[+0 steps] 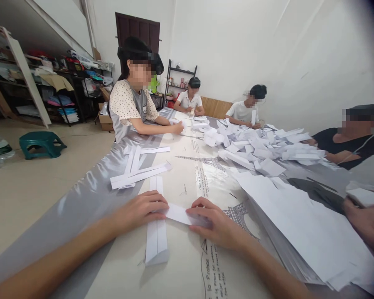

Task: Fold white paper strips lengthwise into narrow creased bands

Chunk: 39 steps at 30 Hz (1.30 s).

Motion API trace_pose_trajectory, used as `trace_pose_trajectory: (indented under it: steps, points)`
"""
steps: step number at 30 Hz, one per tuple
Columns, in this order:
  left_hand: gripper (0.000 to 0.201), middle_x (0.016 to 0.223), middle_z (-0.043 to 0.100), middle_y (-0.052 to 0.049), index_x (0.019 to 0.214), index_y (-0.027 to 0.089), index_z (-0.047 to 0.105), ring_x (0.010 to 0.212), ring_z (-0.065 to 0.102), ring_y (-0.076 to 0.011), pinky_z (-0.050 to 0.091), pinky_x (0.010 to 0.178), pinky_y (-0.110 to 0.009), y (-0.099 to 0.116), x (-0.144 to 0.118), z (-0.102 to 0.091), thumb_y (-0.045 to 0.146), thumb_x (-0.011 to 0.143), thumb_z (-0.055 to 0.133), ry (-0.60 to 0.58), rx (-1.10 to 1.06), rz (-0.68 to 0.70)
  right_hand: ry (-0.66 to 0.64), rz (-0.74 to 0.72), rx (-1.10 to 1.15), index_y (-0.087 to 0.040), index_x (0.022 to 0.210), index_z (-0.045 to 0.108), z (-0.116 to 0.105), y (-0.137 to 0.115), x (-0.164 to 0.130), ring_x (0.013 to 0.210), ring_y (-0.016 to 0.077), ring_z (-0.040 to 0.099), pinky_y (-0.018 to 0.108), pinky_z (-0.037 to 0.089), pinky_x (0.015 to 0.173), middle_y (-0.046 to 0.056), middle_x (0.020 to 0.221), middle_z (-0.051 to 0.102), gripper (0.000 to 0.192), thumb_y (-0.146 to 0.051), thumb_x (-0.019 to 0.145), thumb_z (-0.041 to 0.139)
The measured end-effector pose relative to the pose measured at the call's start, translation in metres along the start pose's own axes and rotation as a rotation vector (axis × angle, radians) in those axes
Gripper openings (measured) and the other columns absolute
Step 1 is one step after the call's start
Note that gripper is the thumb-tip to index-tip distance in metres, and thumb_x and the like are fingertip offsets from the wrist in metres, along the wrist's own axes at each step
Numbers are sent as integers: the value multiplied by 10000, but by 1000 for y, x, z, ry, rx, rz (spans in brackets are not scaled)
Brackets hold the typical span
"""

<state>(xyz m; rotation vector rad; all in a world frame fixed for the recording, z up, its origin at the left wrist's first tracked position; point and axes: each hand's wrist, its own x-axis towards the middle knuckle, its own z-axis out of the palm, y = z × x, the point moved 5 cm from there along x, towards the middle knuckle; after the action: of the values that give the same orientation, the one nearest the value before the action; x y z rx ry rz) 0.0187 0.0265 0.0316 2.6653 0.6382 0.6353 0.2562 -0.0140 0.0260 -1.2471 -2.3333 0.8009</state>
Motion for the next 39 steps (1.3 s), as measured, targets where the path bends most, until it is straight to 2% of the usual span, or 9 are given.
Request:
trace_pose_trajectory:
  steps: [7,12,18,21,24,29,33,37,39]
  points:
    - [299,1010,704,-56,1094,220,737,962,611,-194,484,850,-300,-1,2,-1,384,1073,487,-1,-108,-13,21,2,102,-270,1041,772,-7,-1,3,674,118,513,292,441,633,46,1087,627,221,-394,999,594]
    - [334,979,701,-51,1073,204,732,952,611,-192,474,847,-300,4,5,-4,362,1091,439,-23,-75,-54,27,47,42,-225,819,694,-5,-3,-1,683,129,515,286,407,612,26,953,626,303,-336,1035,514]
    - [337,944,701,-37,1064,199,710,925,635,-182,481,840,-298,7,5,-4,330,1101,402,-14,28,-78,66,105,-75,-227,831,642,-5,-11,-2,739,150,556,301,431,664,12,916,625,307,-292,1055,441]
    - [342,958,713,-38,1140,190,679,912,653,-183,482,864,-319,7,3,1,299,1110,357,57,191,-76,78,143,-100,-265,1027,662,-5,-12,-3,778,164,595,314,460,689,7,958,660,223,-283,1054,442]
    - [345,982,725,-43,1198,170,642,926,664,-193,480,889,-348,7,3,7,263,1113,320,144,337,-75,75,137,-122,-311,1241,603,-3,-14,-3,864,177,638,326,498,739,5,1026,676,260,-254,1061,424]
    - [352,946,676,-45,1055,169,649,860,629,-189,479,817,-344,4,10,16,202,1096,301,135,399,-136,69,95,-383,-236,1104,639,1,-15,1,744,179,621,318,515,634,38,926,621,286,-194,1070,358]
    - [328,916,623,-37,978,180,652,857,590,-187,477,861,-360,3,14,18,142,1065,338,108,387,-159,133,-69,-593,-208,1158,615,2,-18,4,840,228,631,359,561,663,80,986,624,269,-99,1020,412]
    - [272,978,613,-56,963,173,644,931,576,-198,463,978,-395,5,13,20,82,1030,396,166,493,-94,169,-346,-621,-159,1343,524,11,-28,-1,1110,278,615,467,588,900,135,1222,641,543,97,894,357]
    - [268,984,616,-61,934,164,637,940,580,-200,420,1068,-443,6,13,21,40,1007,412,180,593,-62,147,-404,-599,-129,1405,473,19,-31,-2,1225,285,581,486,574,983,150,1326,618,628,136,852,338]
